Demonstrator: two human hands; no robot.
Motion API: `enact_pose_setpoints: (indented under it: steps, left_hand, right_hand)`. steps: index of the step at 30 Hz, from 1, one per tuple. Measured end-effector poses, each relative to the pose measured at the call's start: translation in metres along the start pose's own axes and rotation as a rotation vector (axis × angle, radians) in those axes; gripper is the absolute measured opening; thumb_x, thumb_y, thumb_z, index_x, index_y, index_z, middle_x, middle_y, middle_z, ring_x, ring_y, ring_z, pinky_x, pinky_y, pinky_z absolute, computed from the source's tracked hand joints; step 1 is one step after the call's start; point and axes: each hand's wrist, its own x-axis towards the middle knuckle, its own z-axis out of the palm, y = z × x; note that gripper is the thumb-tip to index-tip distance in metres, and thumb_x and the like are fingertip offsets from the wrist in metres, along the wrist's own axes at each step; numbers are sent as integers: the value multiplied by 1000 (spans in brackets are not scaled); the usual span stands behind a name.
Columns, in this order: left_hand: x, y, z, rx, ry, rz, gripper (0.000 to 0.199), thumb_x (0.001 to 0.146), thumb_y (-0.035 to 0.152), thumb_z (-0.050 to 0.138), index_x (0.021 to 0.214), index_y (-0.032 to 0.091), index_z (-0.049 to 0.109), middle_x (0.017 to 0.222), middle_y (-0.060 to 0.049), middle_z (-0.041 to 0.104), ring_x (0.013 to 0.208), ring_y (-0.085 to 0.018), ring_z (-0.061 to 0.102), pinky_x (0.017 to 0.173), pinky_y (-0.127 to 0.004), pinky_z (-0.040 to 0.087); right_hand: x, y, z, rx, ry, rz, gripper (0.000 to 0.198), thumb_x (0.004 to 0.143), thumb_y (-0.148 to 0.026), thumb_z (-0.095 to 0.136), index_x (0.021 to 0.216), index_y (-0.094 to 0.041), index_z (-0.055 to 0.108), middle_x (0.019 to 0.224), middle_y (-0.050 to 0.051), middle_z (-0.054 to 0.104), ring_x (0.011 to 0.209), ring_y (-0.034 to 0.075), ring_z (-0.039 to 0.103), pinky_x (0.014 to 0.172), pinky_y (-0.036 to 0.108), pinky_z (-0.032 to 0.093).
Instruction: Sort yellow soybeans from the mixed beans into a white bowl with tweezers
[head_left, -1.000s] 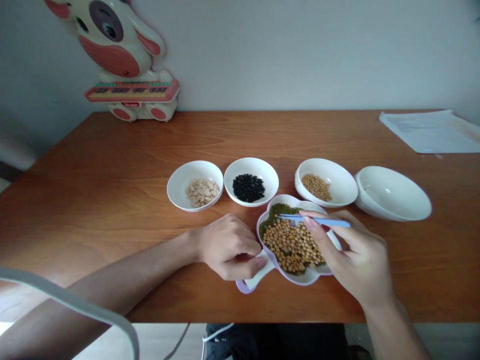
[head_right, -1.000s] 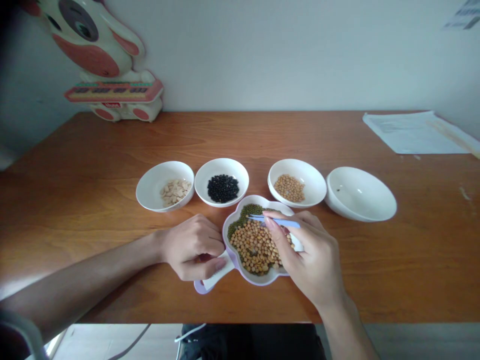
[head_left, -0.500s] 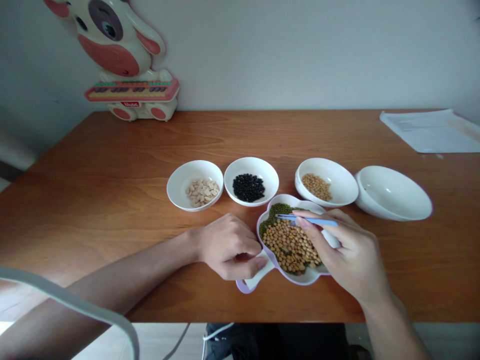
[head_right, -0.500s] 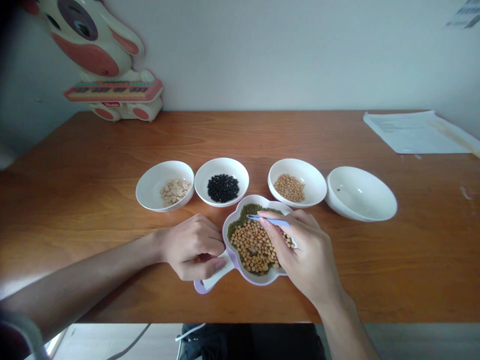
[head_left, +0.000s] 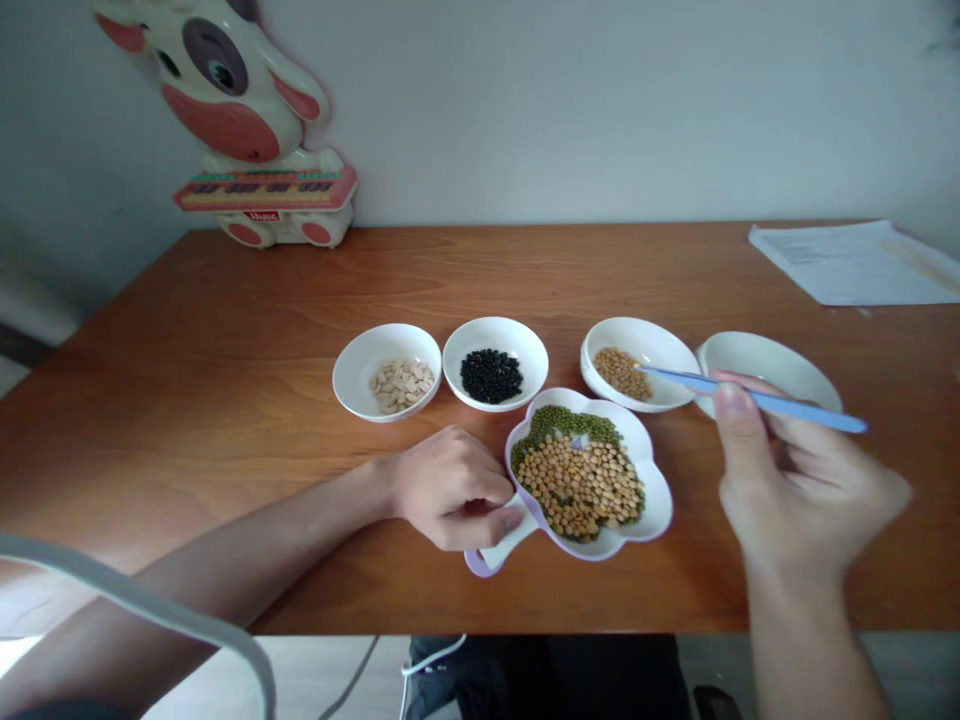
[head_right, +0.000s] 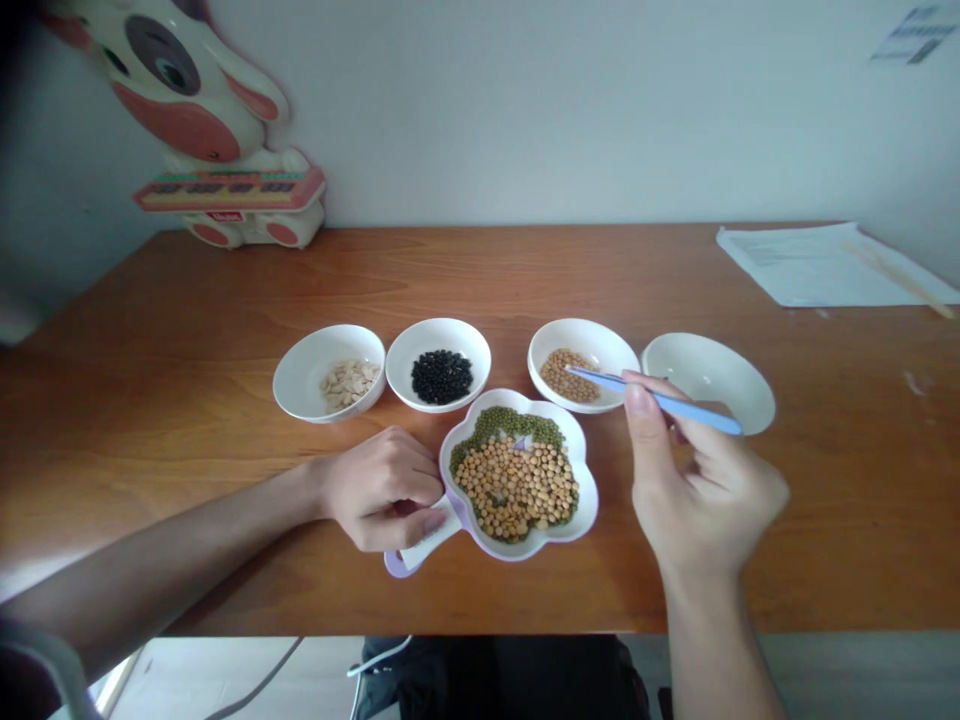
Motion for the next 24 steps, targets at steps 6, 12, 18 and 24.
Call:
enact_pose_setpoints:
  steps: [6,12,18,24]
  left_hand:
    - [0,0,-3,13,-21,-6,40,99,21,51,61,23,39,53,1,56,49,-13,49,50,-35,34]
    - [0,1,-4,-13,-40,-13,41,100,23,50,61,23,40,51,1,52,47,-14,46,50,-33,32]
    - [-1,5,-5,-12,-42,-151,48,101,32,54,56,22,42,51,0,49,48,-13,44,51,-31,33]
    - [-4,9,0,-11,-7,-221,49,101,33,55,55,21,48,51,0,52,48,-12,44,52,-29,33]
  right_hand:
    - [15,13,-4,-16,-21,-24,26,98,-42,70,116,-26,82,107,6,83,83,20,76,78,36,61]
    - [13,16,-19,268,-246,32,26,98,-46,69,111,-27,82,110,6,83,92,21,78,81,33,64]
    - [6,24,-25,456,-406,140,35,95,-53,70,110,-23,82,102,7,83,87,21,77,75,34,63]
    - [5,32,-31,528,-495,182,36,94,-56,70,105,-24,83,89,5,82,69,14,65,59,27,52]
